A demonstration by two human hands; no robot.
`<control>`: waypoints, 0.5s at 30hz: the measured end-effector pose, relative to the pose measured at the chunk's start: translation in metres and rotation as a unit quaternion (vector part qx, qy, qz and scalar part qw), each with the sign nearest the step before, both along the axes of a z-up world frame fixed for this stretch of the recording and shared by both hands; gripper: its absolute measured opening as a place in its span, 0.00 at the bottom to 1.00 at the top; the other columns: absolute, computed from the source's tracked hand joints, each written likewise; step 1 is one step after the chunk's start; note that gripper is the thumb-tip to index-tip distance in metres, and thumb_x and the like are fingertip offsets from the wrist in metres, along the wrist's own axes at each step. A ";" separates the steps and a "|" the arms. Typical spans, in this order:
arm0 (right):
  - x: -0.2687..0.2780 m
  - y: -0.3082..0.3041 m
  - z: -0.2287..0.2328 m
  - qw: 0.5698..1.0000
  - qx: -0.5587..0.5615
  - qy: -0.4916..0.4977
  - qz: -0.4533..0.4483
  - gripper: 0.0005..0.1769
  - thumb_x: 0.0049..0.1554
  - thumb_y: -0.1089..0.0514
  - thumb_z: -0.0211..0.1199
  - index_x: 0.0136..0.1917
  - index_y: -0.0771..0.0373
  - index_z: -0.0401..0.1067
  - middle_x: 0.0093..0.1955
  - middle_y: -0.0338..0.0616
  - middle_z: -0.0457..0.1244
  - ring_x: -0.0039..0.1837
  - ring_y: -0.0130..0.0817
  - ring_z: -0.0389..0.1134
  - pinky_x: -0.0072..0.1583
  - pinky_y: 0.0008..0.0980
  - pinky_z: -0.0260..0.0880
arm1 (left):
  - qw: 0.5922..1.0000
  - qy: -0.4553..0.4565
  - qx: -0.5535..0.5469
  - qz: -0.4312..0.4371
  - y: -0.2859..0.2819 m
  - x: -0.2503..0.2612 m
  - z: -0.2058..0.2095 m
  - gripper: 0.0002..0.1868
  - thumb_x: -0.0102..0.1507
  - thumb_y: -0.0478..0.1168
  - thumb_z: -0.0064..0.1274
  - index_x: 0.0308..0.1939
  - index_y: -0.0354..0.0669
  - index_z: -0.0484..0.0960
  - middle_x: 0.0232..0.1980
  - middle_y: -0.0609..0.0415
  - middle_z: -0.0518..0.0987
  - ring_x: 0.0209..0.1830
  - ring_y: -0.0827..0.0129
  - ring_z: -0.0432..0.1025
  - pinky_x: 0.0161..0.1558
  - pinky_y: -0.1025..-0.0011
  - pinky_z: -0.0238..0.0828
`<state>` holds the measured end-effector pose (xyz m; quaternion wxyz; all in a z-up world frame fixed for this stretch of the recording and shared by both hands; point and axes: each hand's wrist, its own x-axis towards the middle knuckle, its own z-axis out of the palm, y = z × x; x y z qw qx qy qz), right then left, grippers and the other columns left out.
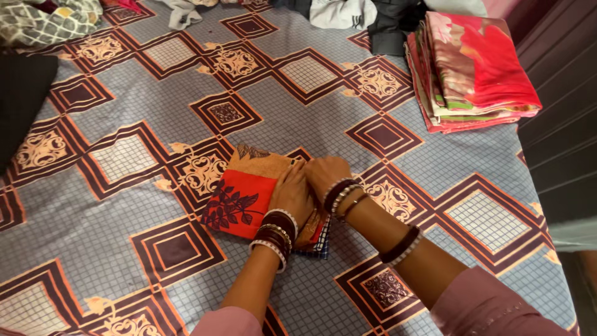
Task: The person folds several clothing items on a bed, including a pink floral pillowcase, a red and white patterned cloth, a multicolored printed cloth, and a white patterned garment.
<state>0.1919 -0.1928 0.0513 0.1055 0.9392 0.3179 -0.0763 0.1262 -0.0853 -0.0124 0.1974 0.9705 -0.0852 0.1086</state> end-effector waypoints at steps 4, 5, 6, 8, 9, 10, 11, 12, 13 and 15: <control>-0.007 -0.035 -0.001 0.984 0.167 -0.028 -0.053 0.14 0.52 0.52 0.67 0.47 0.63 0.74 0.37 0.53 0.70 0.41 0.49 0.73 0.42 0.45 0.73 | 0.999 -0.026 -0.036 -0.011 -0.001 -0.002 0.004 0.26 0.66 0.41 0.44 0.69 0.38 0.70 0.75 0.49 0.67 0.77 0.58 0.56 0.75 0.59 0.44; -0.011 -0.047 -0.003 0.971 0.229 -0.041 -0.062 0.16 0.49 0.52 0.69 0.46 0.64 0.73 0.36 0.54 0.70 0.39 0.50 0.72 0.41 0.46 0.72 | 0.998 -0.029 -0.047 -0.012 -0.002 -0.002 0.006 0.26 0.67 0.41 0.44 0.69 0.38 0.70 0.75 0.49 0.67 0.76 0.58 0.56 0.74 0.58 0.45; -0.014 -0.054 -0.008 0.968 0.229 -0.031 -0.098 0.14 0.52 0.52 0.67 0.45 0.64 0.73 0.34 0.54 0.69 0.38 0.49 0.71 0.41 0.46 0.72 | 0.998 -0.025 -0.051 -0.011 -0.002 -0.003 0.007 0.26 0.67 0.41 0.43 0.69 0.39 0.70 0.75 0.49 0.67 0.76 0.58 0.56 0.74 0.58 0.46; -0.017 -0.071 -0.022 0.959 0.227 -0.012 -0.171 0.11 0.57 0.53 0.62 0.41 0.64 0.71 0.32 0.53 0.68 0.35 0.48 0.71 0.39 0.46 0.72 | 0.998 -0.017 -0.061 -0.009 -0.002 -0.004 0.008 0.26 0.68 0.41 0.43 0.70 0.40 0.70 0.76 0.50 0.68 0.77 0.58 0.57 0.74 0.59 0.48; -0.014 -0.089 -0.029 0.950 0.247 -0.036 -0.188 0.12 0.54 0.52 0.63 0.41 0.64 0.73 0.32 0.54 0.68 0.35 0.51 0.71 0.41 0.49 0.72 | 0.998 -0.018 -0.062 -0.006 -0.002 -0.005 0.007 0.25 0.68 0.42 0.42 0.70 0.40 0.70 0.76 0.50 0.68 0.77 0.58 0.58 0.74 0.59 0.49; -0.009 -0.111 -0.035 0.939 0.268 -0.062 -0.206 0.13 0.52 0.51 0.64 0.41 0.64 0.74 0.32 0.54 0.68 0.36 0.54 0.71 0.43 0.53 0.71 | 0.998 -0.021 -0.063 -0.004 -0.003 -0.005 0.007 0.25 0.69 0.42 0.42 0.70 0.40 0.70 0.75 0.50 0.68 0.77 0.58 0.58 0.75 0.59 0.49; -0.005 -0.138 -0.041 0.925 0.281 -0.070 -0.247 0.15 0.52 0.48 0.64 0.41 0.64 0.75 0.33 0.56 0.68 0.37 0.55 0.71 0.44 0.53 0.72 | 0.998 -0.024 -0.064 -0.002 -0.003 -0.006 0.006 0.25 0.69 0.43 0.41 0.70 0.40 0.70 0.75 0.50 0.68 0.77 0.57 0.59 0.75 0.59 0.50; 0.000 -0.167 -0.045 0.908 0.295 -0.080 -0.288 0.18 0.52 0.46 0.64 0.41 0.64 0.76 0.35 0.57 0.69 0.38 0.57 0.71 0.45 0.53 0.73 | 0.998 -0.018 -0.056 -0.003 -0.003 -0.005 0.005 0.25 0.69 0.43 0.41 0.70 0.40 0.70 0.76 0.49 0.67 0.77 0.57 0.57 0.75 0.58 0.49; -0.003 -0.194 -0.050 0.897 0.263 -0.127 -0.332 0.17 0.57 0.46 0.58 0.44 0.61 0.78 0.39 0.57 0.70 0.41 0.59 0.72 0.48 0.55 0.73 | 0.999 -0.013 -0.048 -0.004 -0.003 -0.005 0.005 0.26 0.70 0.44 0.40 0.71 0.40 0.69 0.76 0.49 0.66 0.78 0.56 0.56 0.75 0.58 0.48; -0.014 -0.247 -0.052 0.922 0.160 -0.191 -0.297 0.16 0.61 0.47 0.56 0.44 0.59 0.77 0.42 0.52 0.70 0.43 0.56 0.72 0.47 0.53 0.73 | 0.999 -0.019 -0.032 -0.008 -0.003 -0.002 0.007 0.28 0.70 0.45 0.39 0.72 0.39 0.66 0.77 0.47 0.63 0.79 0.55 0.54 0.75 0.57 0.46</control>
